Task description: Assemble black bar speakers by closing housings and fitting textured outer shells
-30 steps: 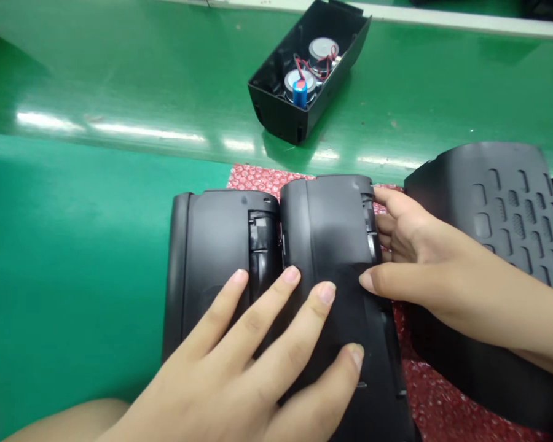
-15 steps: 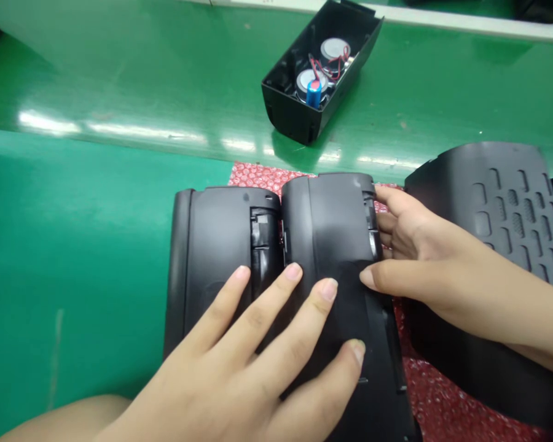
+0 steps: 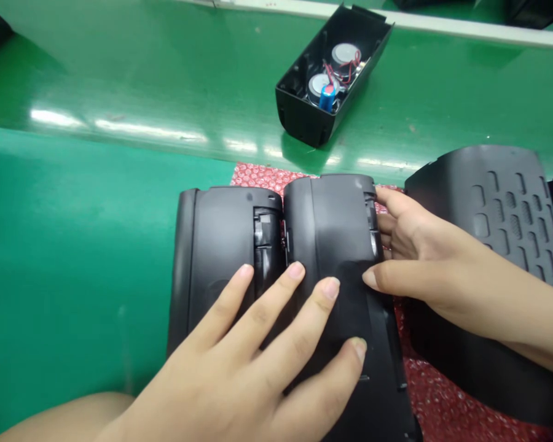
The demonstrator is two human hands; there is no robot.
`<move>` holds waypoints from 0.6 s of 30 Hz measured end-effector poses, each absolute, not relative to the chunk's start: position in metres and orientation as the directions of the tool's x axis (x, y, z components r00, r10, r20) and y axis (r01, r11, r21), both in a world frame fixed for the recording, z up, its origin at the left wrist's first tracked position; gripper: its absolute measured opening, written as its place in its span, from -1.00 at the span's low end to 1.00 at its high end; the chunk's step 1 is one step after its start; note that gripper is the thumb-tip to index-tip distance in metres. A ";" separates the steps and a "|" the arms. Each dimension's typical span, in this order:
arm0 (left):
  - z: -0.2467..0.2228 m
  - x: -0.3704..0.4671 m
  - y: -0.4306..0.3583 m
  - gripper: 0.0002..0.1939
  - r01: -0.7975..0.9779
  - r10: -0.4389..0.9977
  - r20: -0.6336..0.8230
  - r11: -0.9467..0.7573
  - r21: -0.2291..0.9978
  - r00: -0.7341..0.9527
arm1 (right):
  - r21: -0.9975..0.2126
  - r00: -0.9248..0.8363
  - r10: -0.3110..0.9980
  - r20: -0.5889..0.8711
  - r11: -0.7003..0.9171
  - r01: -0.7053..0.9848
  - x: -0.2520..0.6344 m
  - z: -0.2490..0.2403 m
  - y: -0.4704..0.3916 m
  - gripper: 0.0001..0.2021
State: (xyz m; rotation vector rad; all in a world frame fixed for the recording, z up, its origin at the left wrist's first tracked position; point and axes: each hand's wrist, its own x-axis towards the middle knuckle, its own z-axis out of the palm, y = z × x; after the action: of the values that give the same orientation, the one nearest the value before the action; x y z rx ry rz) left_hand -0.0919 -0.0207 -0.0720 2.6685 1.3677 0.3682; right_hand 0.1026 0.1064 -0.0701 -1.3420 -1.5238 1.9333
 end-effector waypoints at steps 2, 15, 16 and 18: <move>-0.076 -0.091 -0.021 -0.61 0.782 0.807 0.191 -0.589 0.204 0.559 | -0.893 -0.507 0.735 -0.450 -0.360 0.270 0.103 -0.071 0.107 -0.24; -0.085 -0.091 -0.022 -0.57 0.779 0.790 0.281 -0.601 0.182 0.544 | -0.899 -0.497 0.749 -0.437 -0.378 0.221 0.104 -0.079 0.107 -0.22; -0.085 -0.091 -0.022 -0.56 0.779 0.790 0.285 -0.600 0.180 0.543 | -0.899 -0.491 0.754 -0.437 -0.378 0.220 0.104 -0.079 0.107 -0.22; -0.086 -0.090 -0.022 -0.56 0.782 0.791 0.292 -0.597 0.178 0.538 | -0.901 -0.484 0.760 -0.433 -0.375 0.217 0.104 -0.079 0.107 -0.22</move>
State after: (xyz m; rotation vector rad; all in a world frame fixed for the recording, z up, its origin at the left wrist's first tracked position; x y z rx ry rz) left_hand -0.0902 -0.0223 -0.0859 2.7315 1.3977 0.5393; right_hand 0.1038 0.1071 -0.0785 -1.3081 -1.4625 1.9165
